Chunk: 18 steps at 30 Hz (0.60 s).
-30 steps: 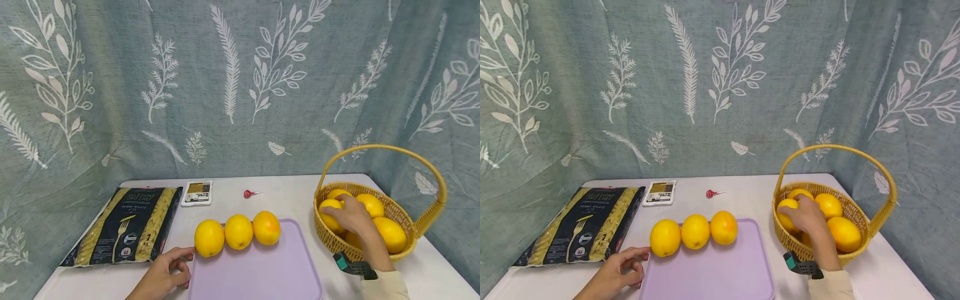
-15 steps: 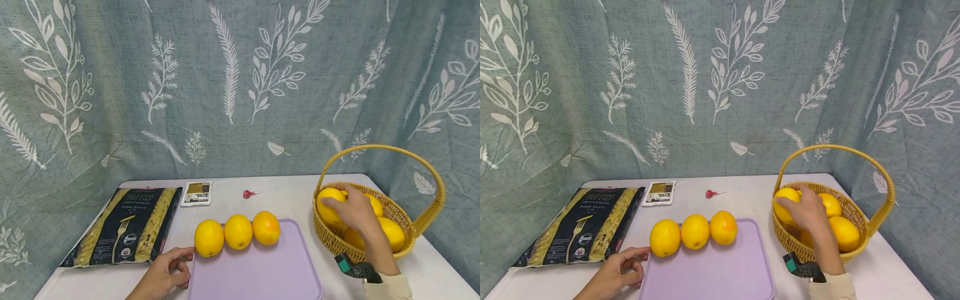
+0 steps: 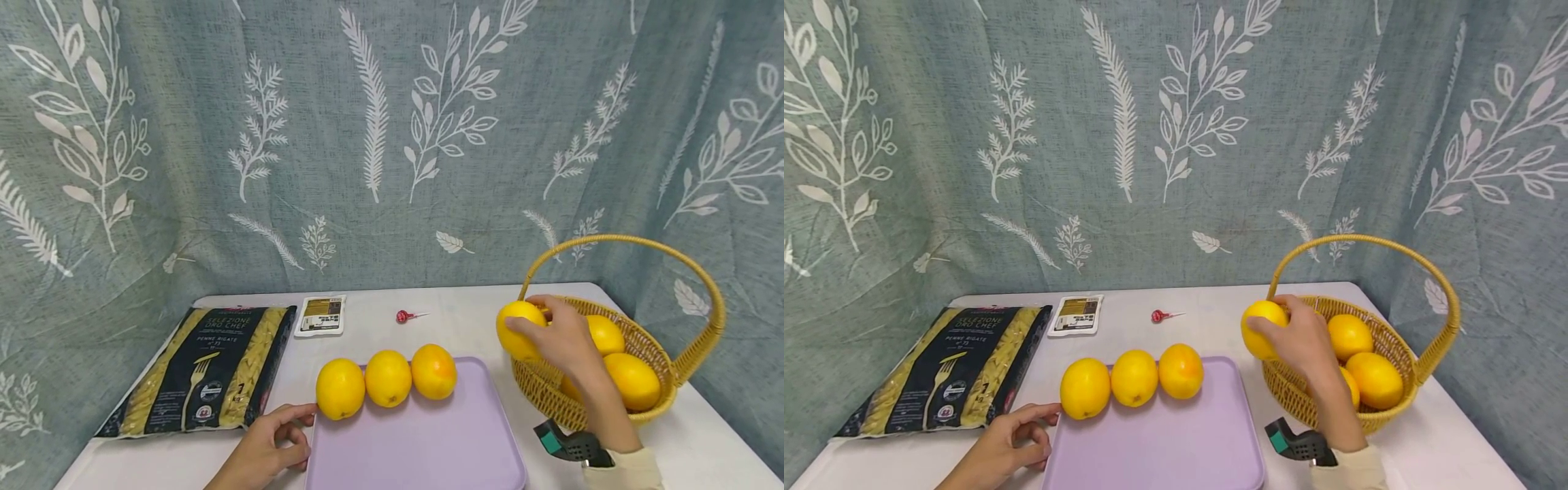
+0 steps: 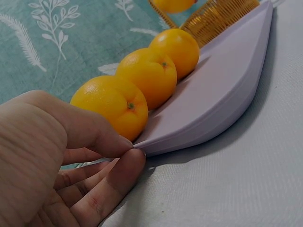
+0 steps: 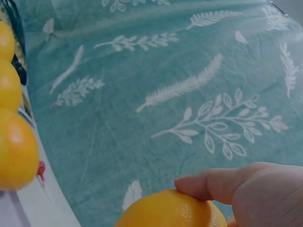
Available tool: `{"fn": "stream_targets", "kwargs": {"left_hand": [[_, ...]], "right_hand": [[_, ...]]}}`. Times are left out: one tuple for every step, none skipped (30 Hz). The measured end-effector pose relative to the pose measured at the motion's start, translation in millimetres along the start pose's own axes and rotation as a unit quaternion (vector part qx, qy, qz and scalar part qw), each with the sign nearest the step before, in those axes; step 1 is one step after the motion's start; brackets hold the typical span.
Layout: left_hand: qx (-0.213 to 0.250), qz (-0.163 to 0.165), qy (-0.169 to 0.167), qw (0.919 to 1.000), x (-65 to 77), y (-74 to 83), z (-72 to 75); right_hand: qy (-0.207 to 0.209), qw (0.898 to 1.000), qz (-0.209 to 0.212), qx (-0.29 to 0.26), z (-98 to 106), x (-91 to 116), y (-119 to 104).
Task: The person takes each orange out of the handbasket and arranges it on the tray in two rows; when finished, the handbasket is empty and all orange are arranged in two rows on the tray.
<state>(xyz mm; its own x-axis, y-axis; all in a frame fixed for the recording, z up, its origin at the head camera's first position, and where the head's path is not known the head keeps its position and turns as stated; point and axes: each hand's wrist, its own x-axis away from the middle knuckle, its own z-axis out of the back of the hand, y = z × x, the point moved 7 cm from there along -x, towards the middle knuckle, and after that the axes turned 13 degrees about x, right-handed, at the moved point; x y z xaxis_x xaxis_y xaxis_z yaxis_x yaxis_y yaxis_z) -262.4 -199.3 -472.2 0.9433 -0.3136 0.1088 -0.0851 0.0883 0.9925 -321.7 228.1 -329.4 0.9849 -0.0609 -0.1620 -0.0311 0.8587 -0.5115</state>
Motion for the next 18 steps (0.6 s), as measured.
{"fn": "stream_targets", "kwargs": {"left_hand": [[0.0,0.0,0.0,1.0,0.0,0.0,0.0],[0.0,0.0,0.0,1.0,0.0,0.1,0.0],[0.0,0.0,0.0,1.0,-0.1,0.1,0.0],[0.0,0.0,0.001,1.0,-0.1,0.0,0.1],[0.0,0.0,0.001,1.0,-0.1,-0.1,0.3],[0.0,0.001,0.002,1.0,-0.1,-0.3,0.4],[-0.001,0.001,0.002,1.0,-0.1,-0.5,0.7],[-0.002,0.002,0.003,1.0,-0.1,-0.6,0.9],[-0.003,0.002,0.003,1.0,-0.2,-0.7,1.0],[-0.003,0.002,0.003,1.0,-0.3,-0.7,1.1],[-0.004,0.003,0.003,1.0,-0.4,-0.7,1.1],[-0.004,0.003,0.003,1.0,-0.5,-0.6,1.0],[-0.004,0.003,0.004,1.0,-0.7,-0.6,0.9],[-0.002,0.004,0.005,1.0,-0.8,-0.6,0.8],[-0.002,0.005,0.006,1.0,-0.8,-0.6,0.8],[-0.001,0.006,0.008,1.0,-0.9,-0.6,0.8],[-0.001,0.007,0.009,0.9999,-0.9,-0.7,0.7],[-0.002,0.008,0.011,0.9999,-1.0,-0.6,0.6]], "right_hand": [[-0.001,1.0,0.001,-0.002,-1,0,-2],[-0.001,1.0,0.002,0.0,-3,0,-3],[0.0,1.0,0.004,0.002,-4,0,-5],[0.002,1.0,0.007,0.006,-5,0,-6],[0.003,1.0,0.007,0.007,-7,0,-7],[0.003,1.0,0.006,0.01,-8,0,-8],[0.005,1.0,0.008,0.014,-10,0,-9],[0.006,1.0,0.01,0.018,-12,0,-11],[0.006,1.0,0.011,0.018,-14,0,-12],[0.006,1.0,0.013,0.021,-16,-1,-13],[0.004,1.0,0.014,0.019,-18,-1,-14],[0.003,1.0,0.018,0.02,-20,-1,-16],[0.004,1.0,0.022,0.022,-22,-1,-18],[0.003,0.999,0.026,0.022,-24,-1,-20],[0.004,0.999,0.03,0.019,-26,-1,-21],[0.004,0.999,0.033,0.018,-27,-1,-23],[0.003,0.999,0.035,0.018,-29,-1,-25],[0.002,0.999,0.035,0.018,-30,-1,-26]]}}
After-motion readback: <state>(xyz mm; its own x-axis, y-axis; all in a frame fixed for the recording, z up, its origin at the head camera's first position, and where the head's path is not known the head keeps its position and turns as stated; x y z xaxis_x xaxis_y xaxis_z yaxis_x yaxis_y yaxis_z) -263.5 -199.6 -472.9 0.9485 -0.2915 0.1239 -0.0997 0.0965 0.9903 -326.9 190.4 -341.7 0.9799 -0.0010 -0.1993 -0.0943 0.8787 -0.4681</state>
